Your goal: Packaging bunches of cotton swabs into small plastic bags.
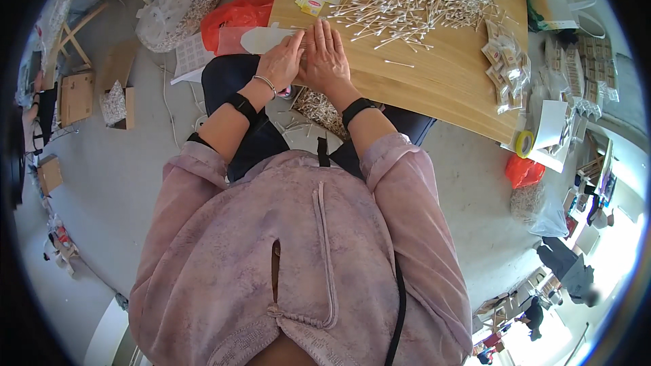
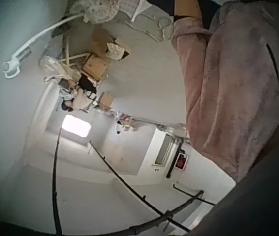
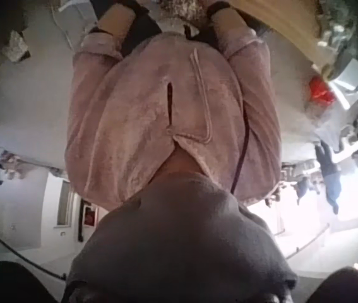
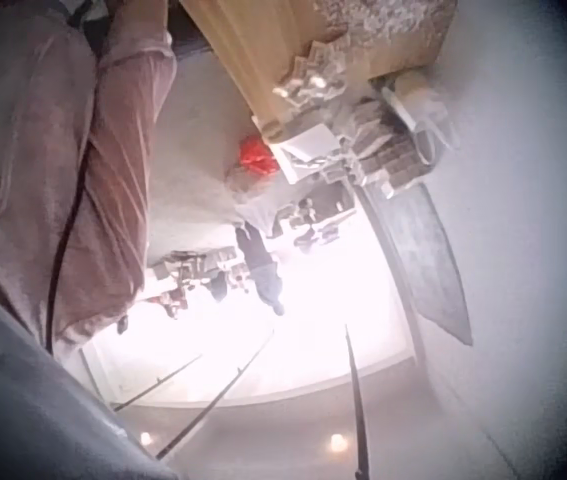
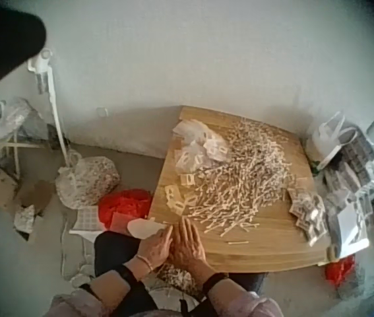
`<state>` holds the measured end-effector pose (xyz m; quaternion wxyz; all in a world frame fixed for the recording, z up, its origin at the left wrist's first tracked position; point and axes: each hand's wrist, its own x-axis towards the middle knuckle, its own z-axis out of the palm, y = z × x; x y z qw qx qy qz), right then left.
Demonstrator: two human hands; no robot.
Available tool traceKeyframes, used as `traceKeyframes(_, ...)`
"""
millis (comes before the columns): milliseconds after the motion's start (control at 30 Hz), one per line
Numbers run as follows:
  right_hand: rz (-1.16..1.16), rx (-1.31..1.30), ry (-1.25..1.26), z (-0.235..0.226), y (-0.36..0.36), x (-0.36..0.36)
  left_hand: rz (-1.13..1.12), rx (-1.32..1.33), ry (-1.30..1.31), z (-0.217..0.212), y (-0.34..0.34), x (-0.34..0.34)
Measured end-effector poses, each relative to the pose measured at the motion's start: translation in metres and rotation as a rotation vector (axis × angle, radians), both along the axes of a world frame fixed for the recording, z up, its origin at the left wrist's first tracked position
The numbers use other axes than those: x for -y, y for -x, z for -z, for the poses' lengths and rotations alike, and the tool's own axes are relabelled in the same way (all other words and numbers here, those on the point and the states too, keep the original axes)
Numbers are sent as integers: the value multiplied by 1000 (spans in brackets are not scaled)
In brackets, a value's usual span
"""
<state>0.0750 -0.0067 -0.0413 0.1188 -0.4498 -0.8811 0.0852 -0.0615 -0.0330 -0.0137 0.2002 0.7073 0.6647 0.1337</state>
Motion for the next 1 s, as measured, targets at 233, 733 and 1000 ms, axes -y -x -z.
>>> traceKeyframes(233,14,28,0,2,1,0,-3,11,4,2,0,-4)
traceKeyframes(733,54,2,-6,3,1,6,-131,103,51,3,11,-27)
traceKeyframes(1000,62,21,10,1,5,9,-51,23,-102,7,27,-61)
